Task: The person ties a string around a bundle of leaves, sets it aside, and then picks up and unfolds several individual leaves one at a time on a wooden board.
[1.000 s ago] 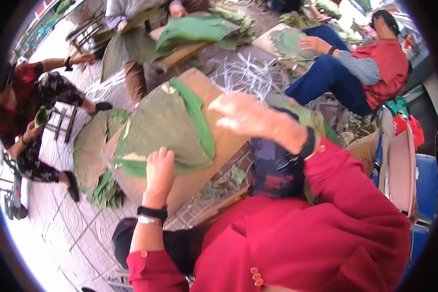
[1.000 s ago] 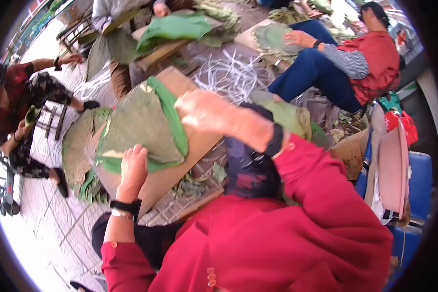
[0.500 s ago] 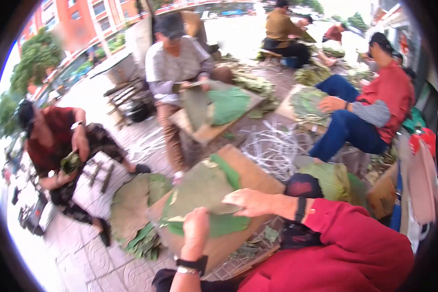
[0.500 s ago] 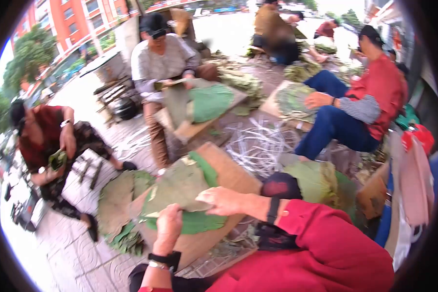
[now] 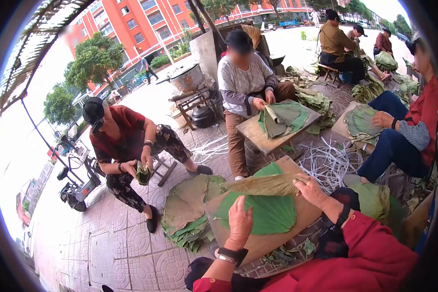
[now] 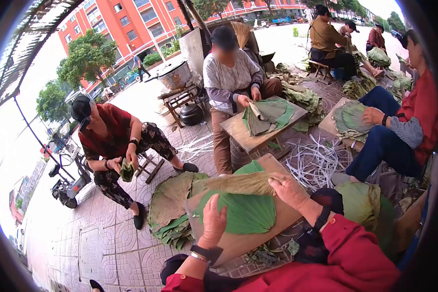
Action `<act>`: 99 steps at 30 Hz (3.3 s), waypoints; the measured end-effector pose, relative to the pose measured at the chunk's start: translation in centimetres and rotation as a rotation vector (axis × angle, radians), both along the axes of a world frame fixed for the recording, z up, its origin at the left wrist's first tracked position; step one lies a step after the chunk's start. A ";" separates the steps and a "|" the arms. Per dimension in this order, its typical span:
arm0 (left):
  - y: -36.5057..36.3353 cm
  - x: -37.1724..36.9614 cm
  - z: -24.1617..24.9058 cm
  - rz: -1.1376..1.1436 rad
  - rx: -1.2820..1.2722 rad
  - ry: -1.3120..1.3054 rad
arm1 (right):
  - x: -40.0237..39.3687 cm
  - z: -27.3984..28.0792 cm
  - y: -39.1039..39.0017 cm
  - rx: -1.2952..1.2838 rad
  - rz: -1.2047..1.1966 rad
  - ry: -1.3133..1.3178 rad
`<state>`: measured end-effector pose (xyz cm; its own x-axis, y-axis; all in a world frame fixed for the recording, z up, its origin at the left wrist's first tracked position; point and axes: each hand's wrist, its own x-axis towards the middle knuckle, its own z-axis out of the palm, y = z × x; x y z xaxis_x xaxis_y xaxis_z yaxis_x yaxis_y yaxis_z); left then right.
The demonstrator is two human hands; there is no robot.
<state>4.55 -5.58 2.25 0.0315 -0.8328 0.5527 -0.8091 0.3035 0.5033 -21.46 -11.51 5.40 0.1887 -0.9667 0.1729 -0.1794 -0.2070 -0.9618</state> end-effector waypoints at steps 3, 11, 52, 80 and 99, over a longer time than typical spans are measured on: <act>0.2 0.0 -1.2 -0.044 0.221 -0.079 | -2.5 1.6 -0.7 0.196 -0.104 -0.334; 1.6 0.6 -5.0 -0.295 0.398 -0.532 | -16.2 0.2 -0.8 0.242 -0.300 -0.821; 1.6 -0.7 -3.3 -0.357 0.571 -0.447 | -36.7 -20.0 15.9 0.603 -1.260 0.034; 2.1 0.2 -5.1 -0.303 0.468 -0.494 | -34.2 -25.6 16.1 -0.075 -0.445 1.007; 1.9 -0.3 -7.5 -0.261 0.382 -0.529 | -18.9 -3.2 -2.7 -0.221 -0.069 0.625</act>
<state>4.22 -3.70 -5.24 -0.3881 -0.9155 0.1061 -0.8996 0.4013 0.1721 -40.36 -14.23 2.16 0.2568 -0.9345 0.2467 -0.7097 -0.3556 -0.6082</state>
